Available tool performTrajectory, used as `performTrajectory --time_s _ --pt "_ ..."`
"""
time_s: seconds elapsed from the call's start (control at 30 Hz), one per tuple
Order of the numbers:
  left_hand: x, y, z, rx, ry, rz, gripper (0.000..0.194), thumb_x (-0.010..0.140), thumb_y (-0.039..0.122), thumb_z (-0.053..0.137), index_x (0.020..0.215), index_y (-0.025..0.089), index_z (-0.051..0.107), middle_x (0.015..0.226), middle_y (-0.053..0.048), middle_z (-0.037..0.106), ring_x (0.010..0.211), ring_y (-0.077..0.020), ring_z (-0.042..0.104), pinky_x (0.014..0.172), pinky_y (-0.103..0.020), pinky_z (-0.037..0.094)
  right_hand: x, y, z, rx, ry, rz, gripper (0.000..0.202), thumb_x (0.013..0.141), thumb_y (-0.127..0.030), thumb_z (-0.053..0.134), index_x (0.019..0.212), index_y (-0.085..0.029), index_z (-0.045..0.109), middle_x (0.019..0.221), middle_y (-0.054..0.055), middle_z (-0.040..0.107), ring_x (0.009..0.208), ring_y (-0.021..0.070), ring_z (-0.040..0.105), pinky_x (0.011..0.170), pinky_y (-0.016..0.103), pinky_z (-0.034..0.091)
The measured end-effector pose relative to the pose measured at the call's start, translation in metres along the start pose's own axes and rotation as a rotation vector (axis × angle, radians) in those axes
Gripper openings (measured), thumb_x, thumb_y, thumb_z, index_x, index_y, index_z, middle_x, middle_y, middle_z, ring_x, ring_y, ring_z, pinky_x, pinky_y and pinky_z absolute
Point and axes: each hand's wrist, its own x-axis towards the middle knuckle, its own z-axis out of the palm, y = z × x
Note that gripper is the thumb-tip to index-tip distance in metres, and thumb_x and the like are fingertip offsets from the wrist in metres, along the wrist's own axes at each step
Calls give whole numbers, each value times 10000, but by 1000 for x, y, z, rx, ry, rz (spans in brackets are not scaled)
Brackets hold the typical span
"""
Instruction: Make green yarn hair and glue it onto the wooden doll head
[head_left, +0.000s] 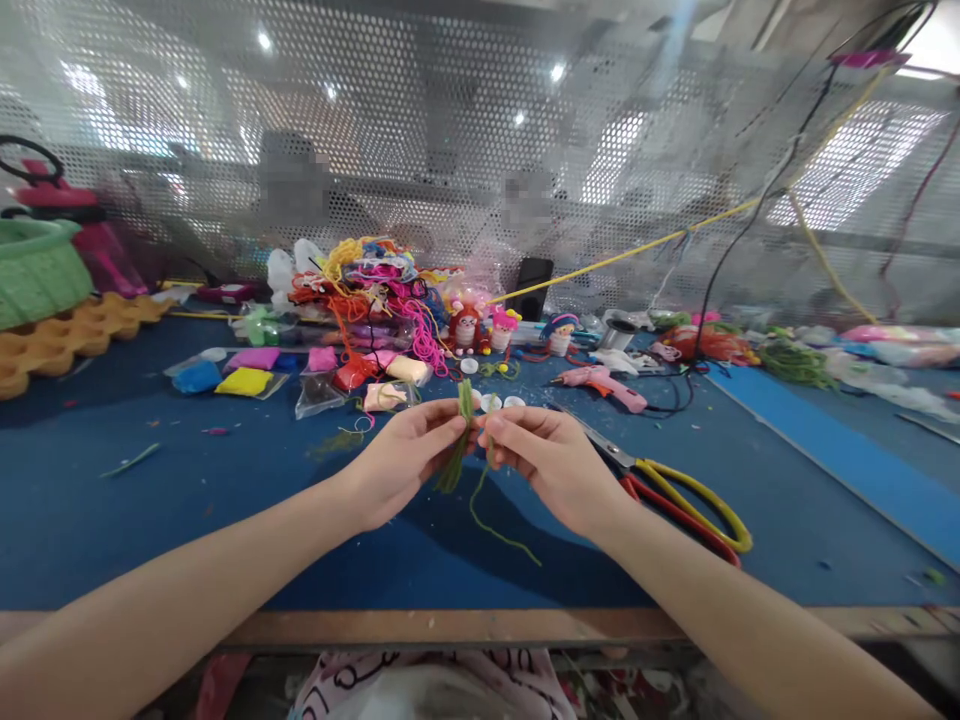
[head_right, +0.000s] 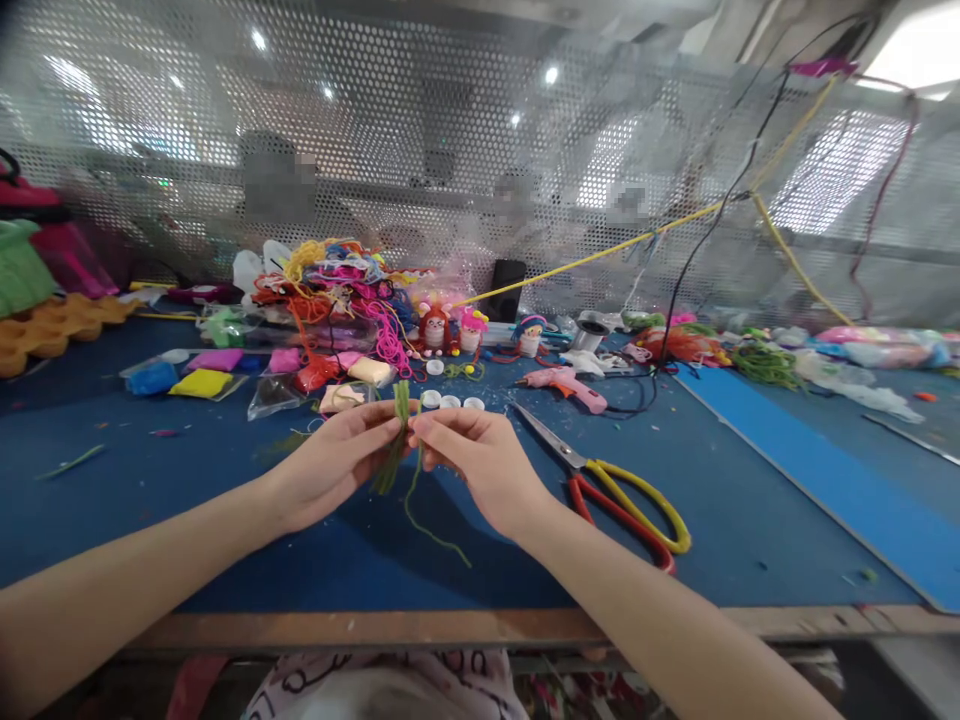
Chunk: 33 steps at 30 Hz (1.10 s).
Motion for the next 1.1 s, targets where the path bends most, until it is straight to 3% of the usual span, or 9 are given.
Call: performTrajectory --time_s 0.3,0.5,0.83,1.1 --pt "-5 -6 -3 141 43 -42 273 803 355 787 992 162 749 900 -54 737 819 -140 659 760 -252 509 -1 0 1 -84 56 -51 208 725 -374 831 751 -176 771 638 12 676 581 110 554 590 275 436" --pt "-6 -6 -1 126 11 -19 163 817 312 779 886 174 726 832 -4 700 798 -105 639 776 -222 492 -2 0 0 -84 32 -67 181 747 -352 823 771 -181 767 617 -5 656 575 100 557 606 263 441" --pt "-8 -2 5 274 99 96 201 760 324 806 801 162 694 727 32 615 665 -78 532 658 -208 443 -2 2 -2 -100 21 -54 217 734 -375 830 763 -177 747 637 -7 651 599 110 560 631 279 439" --pt "-8 0 3 428 89 151 194 780 357 753 756 168 717 748 -13 696 746 -144 623 756 -279 505 -2 0 0 -63 8 -41 250 690 -345 865 719 -175 684 648 -25 637 579 95 543 594 264 423"
